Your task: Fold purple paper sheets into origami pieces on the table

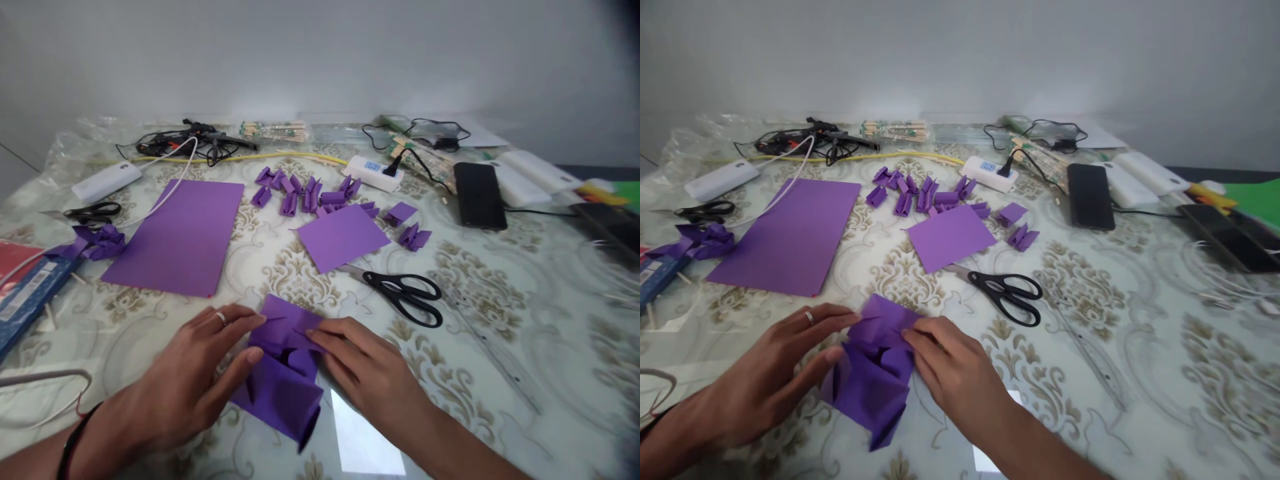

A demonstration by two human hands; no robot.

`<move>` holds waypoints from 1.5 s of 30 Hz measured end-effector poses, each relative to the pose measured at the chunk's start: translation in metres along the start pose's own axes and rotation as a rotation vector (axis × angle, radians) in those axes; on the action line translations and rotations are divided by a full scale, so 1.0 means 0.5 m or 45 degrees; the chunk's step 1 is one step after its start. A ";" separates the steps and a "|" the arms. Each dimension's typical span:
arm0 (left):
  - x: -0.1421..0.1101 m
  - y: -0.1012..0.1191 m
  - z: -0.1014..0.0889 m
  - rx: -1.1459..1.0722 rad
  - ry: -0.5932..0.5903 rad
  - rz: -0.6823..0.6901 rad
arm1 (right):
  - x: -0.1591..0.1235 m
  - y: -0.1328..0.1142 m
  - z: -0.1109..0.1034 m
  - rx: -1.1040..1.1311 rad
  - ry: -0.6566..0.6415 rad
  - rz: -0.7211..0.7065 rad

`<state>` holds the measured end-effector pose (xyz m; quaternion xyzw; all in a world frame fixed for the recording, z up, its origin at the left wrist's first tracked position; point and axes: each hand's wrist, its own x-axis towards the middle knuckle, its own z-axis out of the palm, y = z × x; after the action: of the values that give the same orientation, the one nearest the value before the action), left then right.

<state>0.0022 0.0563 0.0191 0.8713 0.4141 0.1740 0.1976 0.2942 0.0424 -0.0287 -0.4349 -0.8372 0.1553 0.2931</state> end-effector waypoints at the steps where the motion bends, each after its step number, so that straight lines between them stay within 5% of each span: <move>1: 0.011 -0.006 -0.003 -0.019 0.021 0.015 | 0.003 0.003 -0.001 0.024 0.032 0.009; 11: 0.053 -0.045 0.029 -0.173 -0.059 0.319 | 0.012 0.007 -0.010 0.162 0.144 0.059; 21: 0.061 -0.039 0.038 -0.234 -0.027 0.329 | 0.010 0.023 -0.033 0.303 -0.193 0.105; 34: 0.075 -0.066 0.043 -0.466 -0.083 0.230 | 0.029 0.021 -0.027 0.391 -0.131 0.173; 45: 0.058 -0.085 0.022 -0.367 -0.245 0.353 | 0.007 0.046 -0.051 0.362 -0.291 0.057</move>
<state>-0.0030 0.1014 -0.0071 0.8953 0.2404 0.1731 0.3328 0.3231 0.0586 -0.0193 -0.3872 -0.8247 0.3271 0.2510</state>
